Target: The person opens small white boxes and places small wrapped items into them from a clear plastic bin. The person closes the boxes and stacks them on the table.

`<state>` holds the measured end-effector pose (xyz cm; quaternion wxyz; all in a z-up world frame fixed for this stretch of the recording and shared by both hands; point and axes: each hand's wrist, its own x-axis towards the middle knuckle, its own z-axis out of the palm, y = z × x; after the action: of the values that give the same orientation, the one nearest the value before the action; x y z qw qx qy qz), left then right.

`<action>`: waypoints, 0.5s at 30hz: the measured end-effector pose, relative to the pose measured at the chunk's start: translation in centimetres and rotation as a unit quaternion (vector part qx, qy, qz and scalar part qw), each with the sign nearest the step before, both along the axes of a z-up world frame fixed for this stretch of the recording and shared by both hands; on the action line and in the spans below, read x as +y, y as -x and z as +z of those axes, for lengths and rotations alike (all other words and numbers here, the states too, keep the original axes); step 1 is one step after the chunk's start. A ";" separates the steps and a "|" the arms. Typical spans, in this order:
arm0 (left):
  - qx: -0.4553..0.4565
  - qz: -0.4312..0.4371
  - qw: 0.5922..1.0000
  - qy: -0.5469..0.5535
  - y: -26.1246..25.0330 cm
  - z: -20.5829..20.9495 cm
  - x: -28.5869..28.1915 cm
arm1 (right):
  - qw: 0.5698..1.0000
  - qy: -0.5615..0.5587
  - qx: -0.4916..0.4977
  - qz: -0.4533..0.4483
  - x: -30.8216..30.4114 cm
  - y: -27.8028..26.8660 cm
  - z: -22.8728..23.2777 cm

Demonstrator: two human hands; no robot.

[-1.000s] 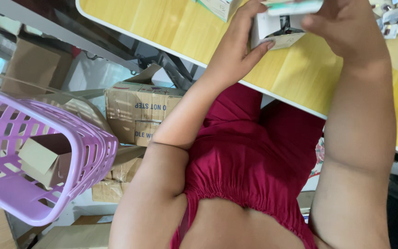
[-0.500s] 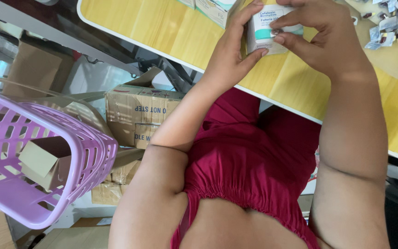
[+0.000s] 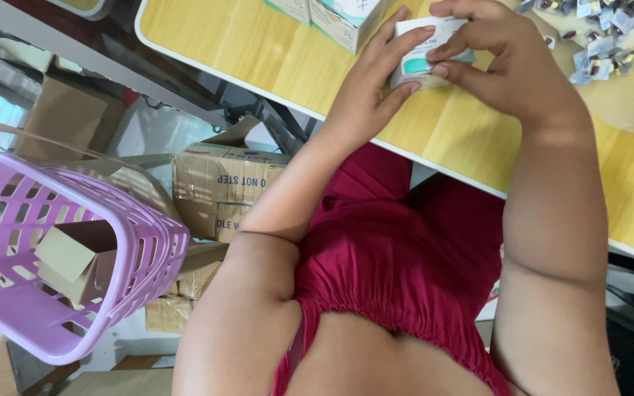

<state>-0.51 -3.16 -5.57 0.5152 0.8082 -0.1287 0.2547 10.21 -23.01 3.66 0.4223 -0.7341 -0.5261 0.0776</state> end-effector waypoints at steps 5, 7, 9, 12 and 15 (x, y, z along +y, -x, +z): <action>0.014 -0.001 1.000 -0.005 -0.3 -0.1 -0.1 | 0.993 0.082 0.071 0.043 -1.7 -1.1 0.3; 0.016 -0.002 1.000 -0.008 -0.3 0.1 -0.2 | 0.990 0.101 0.068 0.077 -2.3 -1.6 0.5; -0.010 0.012 0.999 -0.041 0.0 0.6 -0.2 | 0.989 0.034 0.118 0.085 -2.4 -2.0 0.1; -0.089 0.056 0.987 -0.121 0.2 2.3 0.9 | 0.967 -0.089 0.221 0.089 -3.1 -2.7 -0.7; -0.096 0.102 0.978 -0.152 0.5 4.2 3.6 | 0.945 -0.139 0.281 0.096 -4.6 -4.0 -1.7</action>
<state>-1.00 0.41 -1.36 0.3430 0.8578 -0.1316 0.3596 14.22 -27.60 1.94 0.6413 -0.5628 -0.4597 0.2465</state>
